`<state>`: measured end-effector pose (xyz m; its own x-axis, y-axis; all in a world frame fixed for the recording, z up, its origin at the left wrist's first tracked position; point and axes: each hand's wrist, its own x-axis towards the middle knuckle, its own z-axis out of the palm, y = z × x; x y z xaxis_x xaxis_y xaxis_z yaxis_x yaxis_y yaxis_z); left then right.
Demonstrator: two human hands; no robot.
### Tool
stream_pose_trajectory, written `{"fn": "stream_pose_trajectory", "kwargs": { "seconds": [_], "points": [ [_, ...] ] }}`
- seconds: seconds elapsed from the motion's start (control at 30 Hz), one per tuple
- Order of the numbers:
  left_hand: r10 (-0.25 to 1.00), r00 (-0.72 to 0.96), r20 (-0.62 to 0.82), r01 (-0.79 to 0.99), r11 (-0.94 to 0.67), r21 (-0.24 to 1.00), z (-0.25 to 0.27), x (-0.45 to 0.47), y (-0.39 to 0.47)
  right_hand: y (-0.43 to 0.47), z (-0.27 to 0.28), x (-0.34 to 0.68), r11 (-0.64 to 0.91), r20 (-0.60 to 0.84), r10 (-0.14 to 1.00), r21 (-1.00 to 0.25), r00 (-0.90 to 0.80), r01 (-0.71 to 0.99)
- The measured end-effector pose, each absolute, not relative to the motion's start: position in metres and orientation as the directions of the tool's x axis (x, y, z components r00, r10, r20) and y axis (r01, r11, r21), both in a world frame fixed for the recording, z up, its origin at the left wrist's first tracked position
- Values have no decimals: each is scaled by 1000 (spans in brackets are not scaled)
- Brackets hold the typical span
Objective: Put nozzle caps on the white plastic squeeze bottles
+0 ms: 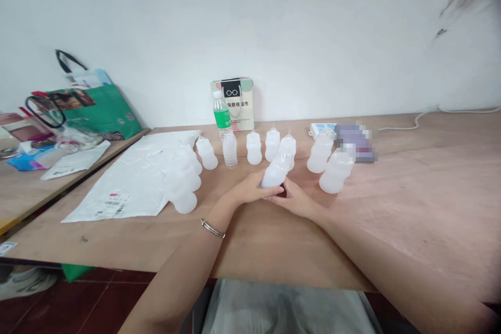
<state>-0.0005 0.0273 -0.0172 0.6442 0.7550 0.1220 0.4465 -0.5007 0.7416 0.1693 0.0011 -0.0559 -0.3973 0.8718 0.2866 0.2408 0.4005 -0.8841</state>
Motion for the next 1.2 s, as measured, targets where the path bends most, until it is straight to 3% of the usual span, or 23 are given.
{"fn": "stream_pose_trajectory", "kwargs": {
  "seconds": [1.2],
  "points": [
    [762, 638, 111, 471, -500, 727, -17, -1, 27, 2, -57, 169, 429, 314, 866, -865, -388, 260]
  ]
}}
